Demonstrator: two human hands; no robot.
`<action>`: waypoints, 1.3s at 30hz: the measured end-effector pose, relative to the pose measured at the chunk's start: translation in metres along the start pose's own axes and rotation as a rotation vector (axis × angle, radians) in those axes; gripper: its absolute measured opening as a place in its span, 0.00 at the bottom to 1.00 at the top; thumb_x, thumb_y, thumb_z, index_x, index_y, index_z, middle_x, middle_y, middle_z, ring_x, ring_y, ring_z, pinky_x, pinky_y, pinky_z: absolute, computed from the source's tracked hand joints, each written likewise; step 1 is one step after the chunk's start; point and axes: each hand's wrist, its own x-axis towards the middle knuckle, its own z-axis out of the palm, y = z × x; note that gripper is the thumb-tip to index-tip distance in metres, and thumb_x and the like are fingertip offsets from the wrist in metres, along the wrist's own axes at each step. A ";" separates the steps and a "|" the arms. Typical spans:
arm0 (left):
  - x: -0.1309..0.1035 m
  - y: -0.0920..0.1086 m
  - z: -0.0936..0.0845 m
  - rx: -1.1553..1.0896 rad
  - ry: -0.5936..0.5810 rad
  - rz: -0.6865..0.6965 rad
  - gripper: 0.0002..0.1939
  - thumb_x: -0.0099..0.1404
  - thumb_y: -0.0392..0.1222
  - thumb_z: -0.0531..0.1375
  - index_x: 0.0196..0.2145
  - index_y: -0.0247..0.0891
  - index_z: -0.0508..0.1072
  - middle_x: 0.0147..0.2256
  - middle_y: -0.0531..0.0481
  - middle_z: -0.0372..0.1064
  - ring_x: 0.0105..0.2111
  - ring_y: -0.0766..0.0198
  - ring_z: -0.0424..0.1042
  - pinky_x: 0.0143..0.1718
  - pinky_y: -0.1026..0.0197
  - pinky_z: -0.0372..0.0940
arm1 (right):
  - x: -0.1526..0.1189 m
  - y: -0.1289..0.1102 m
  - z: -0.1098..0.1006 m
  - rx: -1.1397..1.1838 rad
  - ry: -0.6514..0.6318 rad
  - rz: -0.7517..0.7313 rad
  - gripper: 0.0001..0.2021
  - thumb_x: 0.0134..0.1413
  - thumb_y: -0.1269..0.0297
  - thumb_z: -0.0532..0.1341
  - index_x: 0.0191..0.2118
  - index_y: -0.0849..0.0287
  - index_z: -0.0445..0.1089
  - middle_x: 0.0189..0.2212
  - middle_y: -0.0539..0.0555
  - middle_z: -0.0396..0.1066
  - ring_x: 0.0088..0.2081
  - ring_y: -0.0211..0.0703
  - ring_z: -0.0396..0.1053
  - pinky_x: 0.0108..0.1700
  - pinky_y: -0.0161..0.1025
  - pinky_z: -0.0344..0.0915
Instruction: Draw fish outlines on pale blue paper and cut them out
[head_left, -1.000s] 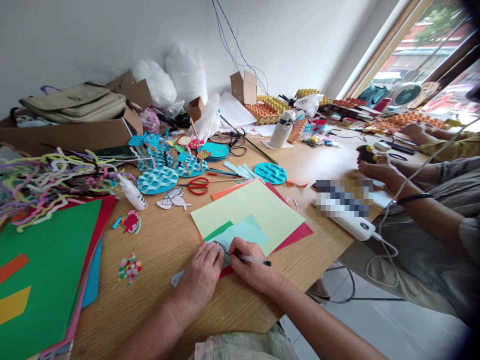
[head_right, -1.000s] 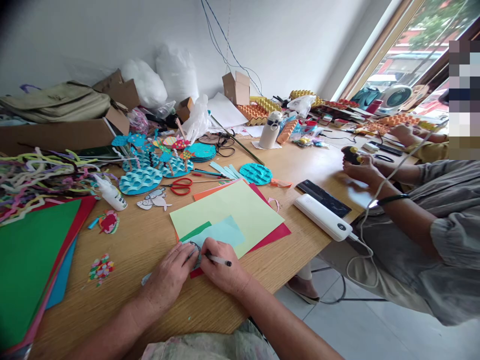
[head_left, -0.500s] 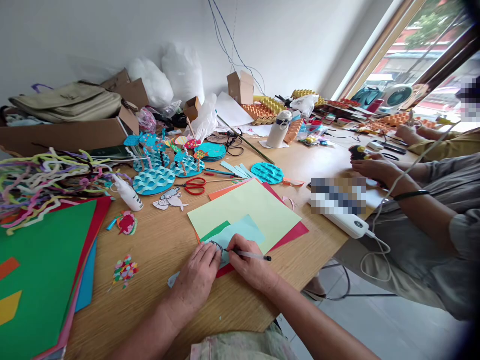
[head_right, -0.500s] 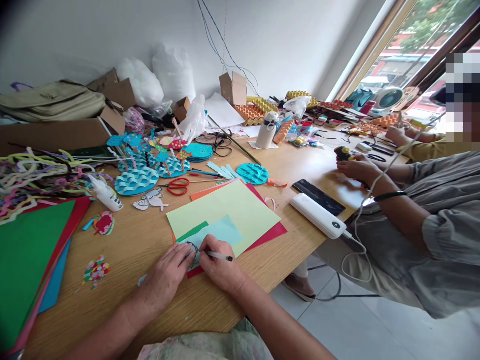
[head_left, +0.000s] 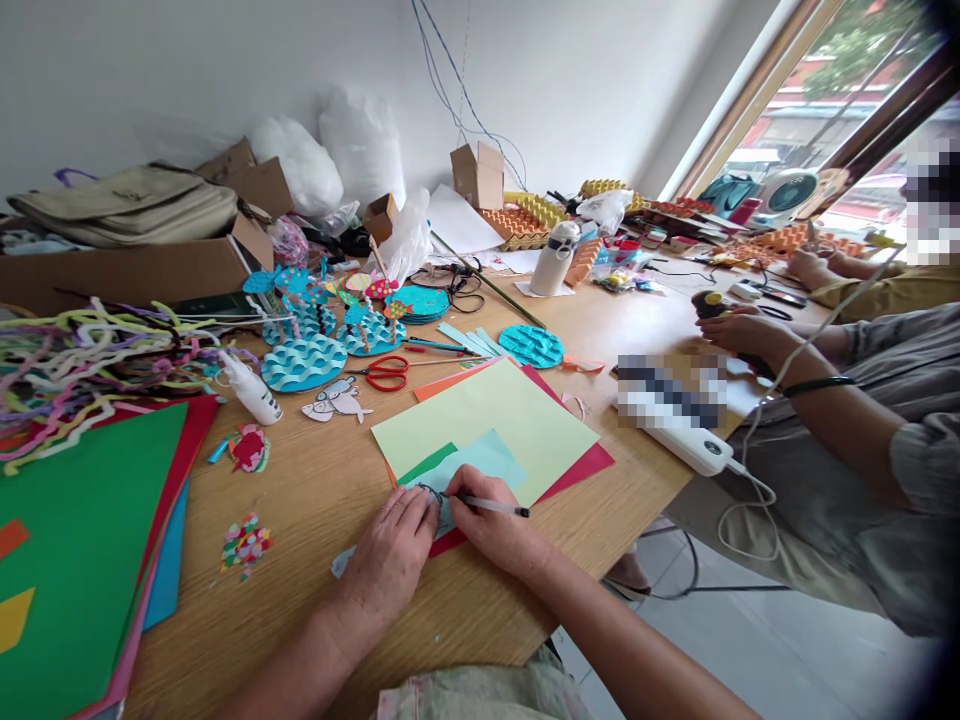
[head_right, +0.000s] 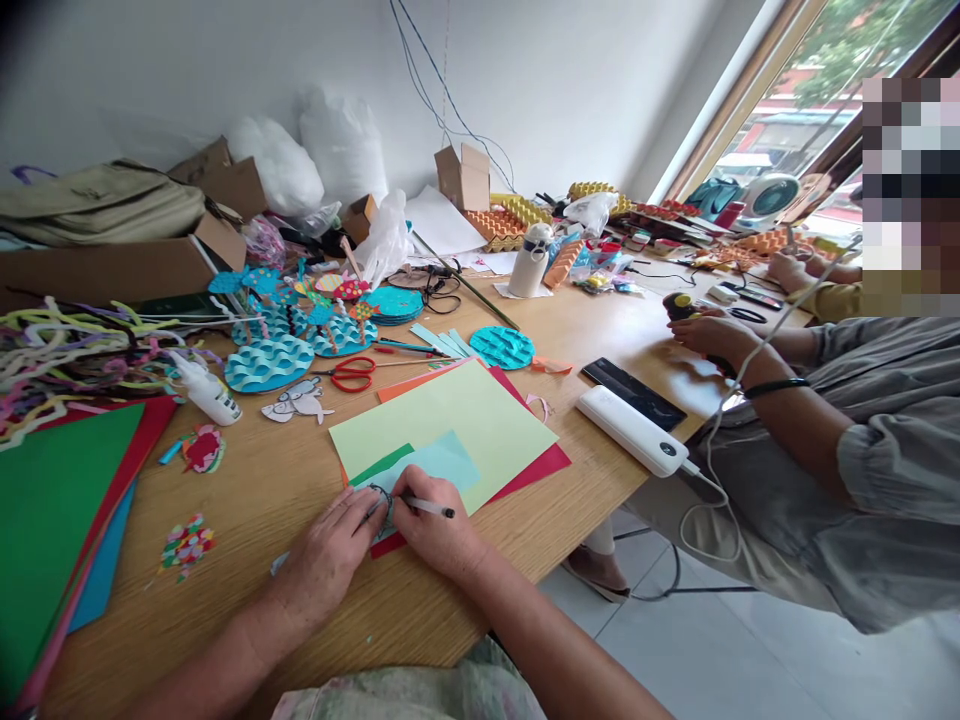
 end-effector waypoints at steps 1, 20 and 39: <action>0.000 0.000 0.000 -0.001 0.007 -0.002 0.18 0.65 0.27 0.42 0.44 0.32 0.68 0.40 0.43 0.70 0.44 0.58 0.68 0.48 0.53 0.64 | 0.000 0.000 0.000 -0.002 -0.001 0.002 0.06 0.42 0.75 0.52 0.27 0.58 0.61 0.18 0.44 0.60 0.20 0.33 0.55 0.24 0.30 0.54; -0.001 0.000 0.002 0.001 0.007 0.009 0.19 0.66 0.28 0.41 0.44 0.30 0.68 0.41 0.41 0.70 0.43 0.57 0.69 0.48 0.52 0.64 | 0.001 -0.002 -0.001 -0.105 -0.005 -0.028 0.06 0.43 0.76 0.53 0.27 0.58 0.62 0.19 0.45 0.62 0.21 0.34 0.57 0.25 0.30 0.54; 0.001 0.003 -0.002 -0.004 -0.007 -0.025 0.20 0.66 0.27 0.40 0.43 0.31 0.68 0.41 0.42 0.71 0.43 0.57 0.69 0.48 0.52 0.65 | -0.016 -0.002 0.003 -0.181 0.020 -0.078 0.07 0.41 0.77 0.52 0.27 0.57 0.61 0.18 0.45 0.61 0.21 0.35 0.56 0.25 0.30 0.53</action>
